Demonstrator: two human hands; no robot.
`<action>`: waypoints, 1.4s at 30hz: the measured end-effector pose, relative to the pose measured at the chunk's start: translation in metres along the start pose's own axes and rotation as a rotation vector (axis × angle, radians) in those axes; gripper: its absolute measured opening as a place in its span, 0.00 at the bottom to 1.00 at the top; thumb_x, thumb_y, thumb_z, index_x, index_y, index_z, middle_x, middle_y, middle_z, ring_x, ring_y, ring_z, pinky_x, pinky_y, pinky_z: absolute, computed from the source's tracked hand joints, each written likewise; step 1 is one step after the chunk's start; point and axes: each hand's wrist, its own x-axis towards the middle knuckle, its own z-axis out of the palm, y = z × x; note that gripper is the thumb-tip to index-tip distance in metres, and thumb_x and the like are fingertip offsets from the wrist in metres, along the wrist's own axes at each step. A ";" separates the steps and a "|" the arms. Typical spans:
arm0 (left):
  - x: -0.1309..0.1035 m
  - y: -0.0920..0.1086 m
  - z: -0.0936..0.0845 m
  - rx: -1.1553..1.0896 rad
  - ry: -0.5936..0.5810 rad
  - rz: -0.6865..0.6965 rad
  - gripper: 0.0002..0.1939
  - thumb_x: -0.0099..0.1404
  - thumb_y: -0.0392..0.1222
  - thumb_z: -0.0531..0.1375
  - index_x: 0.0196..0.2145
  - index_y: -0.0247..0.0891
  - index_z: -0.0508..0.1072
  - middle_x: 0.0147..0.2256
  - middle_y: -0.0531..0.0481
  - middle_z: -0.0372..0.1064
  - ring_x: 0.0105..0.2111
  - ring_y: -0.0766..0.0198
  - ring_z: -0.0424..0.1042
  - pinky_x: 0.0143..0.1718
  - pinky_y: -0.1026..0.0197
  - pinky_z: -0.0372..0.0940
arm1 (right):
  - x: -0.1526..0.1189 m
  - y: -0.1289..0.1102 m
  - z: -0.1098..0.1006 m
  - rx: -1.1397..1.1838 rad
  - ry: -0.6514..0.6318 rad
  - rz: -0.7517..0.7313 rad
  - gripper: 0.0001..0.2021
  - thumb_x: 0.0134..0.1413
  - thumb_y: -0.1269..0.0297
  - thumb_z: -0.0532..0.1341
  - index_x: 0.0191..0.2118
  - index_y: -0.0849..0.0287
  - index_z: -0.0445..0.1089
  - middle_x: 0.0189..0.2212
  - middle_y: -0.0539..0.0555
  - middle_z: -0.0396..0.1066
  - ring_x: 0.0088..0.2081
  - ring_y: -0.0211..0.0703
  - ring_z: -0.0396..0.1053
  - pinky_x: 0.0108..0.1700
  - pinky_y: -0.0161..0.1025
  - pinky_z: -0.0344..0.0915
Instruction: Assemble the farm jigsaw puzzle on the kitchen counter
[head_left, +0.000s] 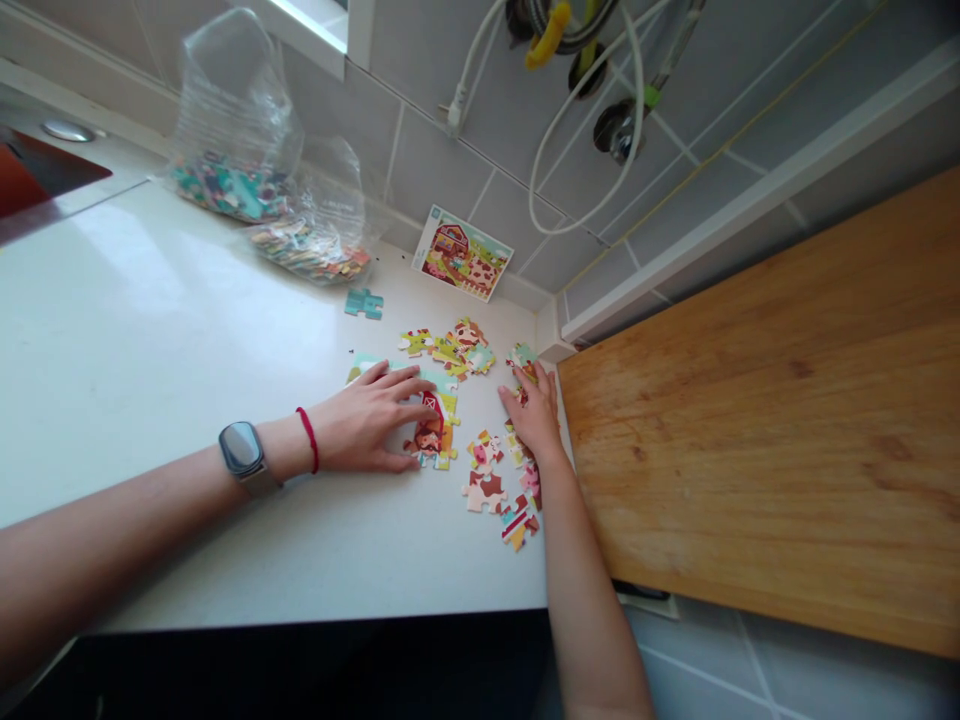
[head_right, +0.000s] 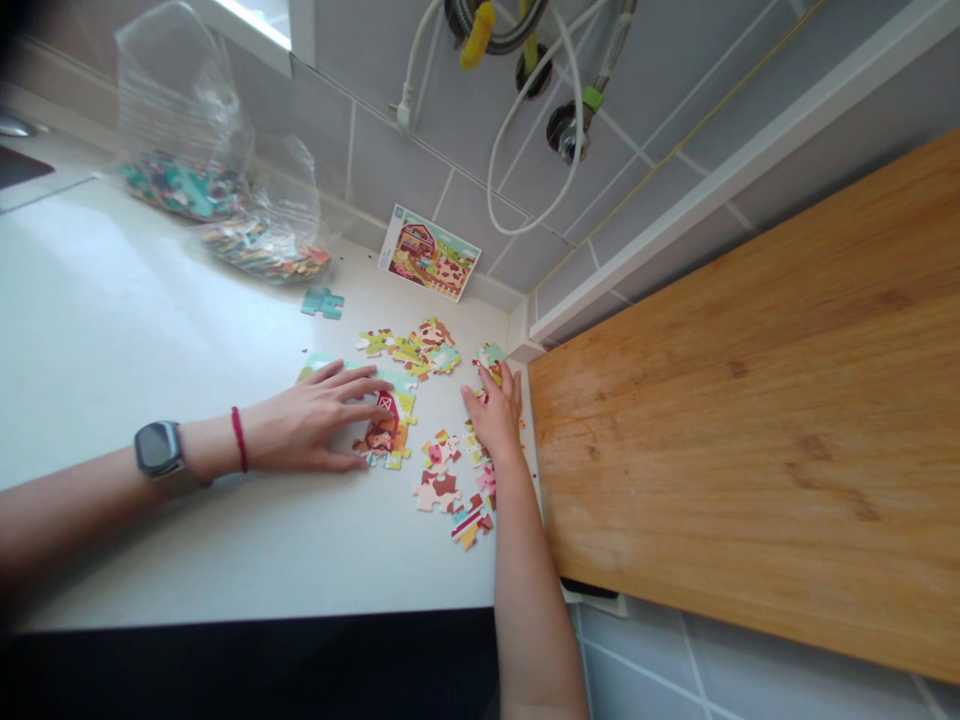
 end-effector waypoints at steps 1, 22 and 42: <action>0.000 0.001 -0.001 -0.004 0.002 0.000 0.28 0.63 0.60 0.67 0.58 0.50 0.76 0.66 0.41 0.66 0.70 0.31 0.56 0.67 0.26 0.51 | -0.001 0.000 0.000 -0.008 -0.042 -0.004 0.27 0.62 0.50 0.65 0.63 0.55 0.75 0.75 0.62 0.53 0.77 0.69 0.39 0.74 0.70 0.43; 0.001 -0.001 -0.004 0.026 0.050 -0.071 0.37 0.66 0.66 0.63 0.65 0.43 0.69 0.65 0.37 0.68 0.70 0.35 0.58 0.69 0.33 0.53 | -0.011 -0.037 -0.019 0.327 -0.226 -0.175 0.17 0.63 0.57 0.66 0.55 0.52 0.79 0.50 0.56 0.83 0.53 0.51 0.80 0.62 0.53 0.72; 0.000 -0.002 -0.002 0.125 0.032 -0.115 0.36 0.69 0.68 0.61 0.65 0.43 0.69 0.67 0.37 0.64 0.69 0.36 0.60 0.67 0.32 0.55 | -0.003 -0.020 -0.014 0.251 -0.168 -0.246 0.24 0.50 0.74 0.61 0.53 0.54 0.80 0.53 0.58 0.78 0.57 0.54 0.74 0.66 0.54 0.65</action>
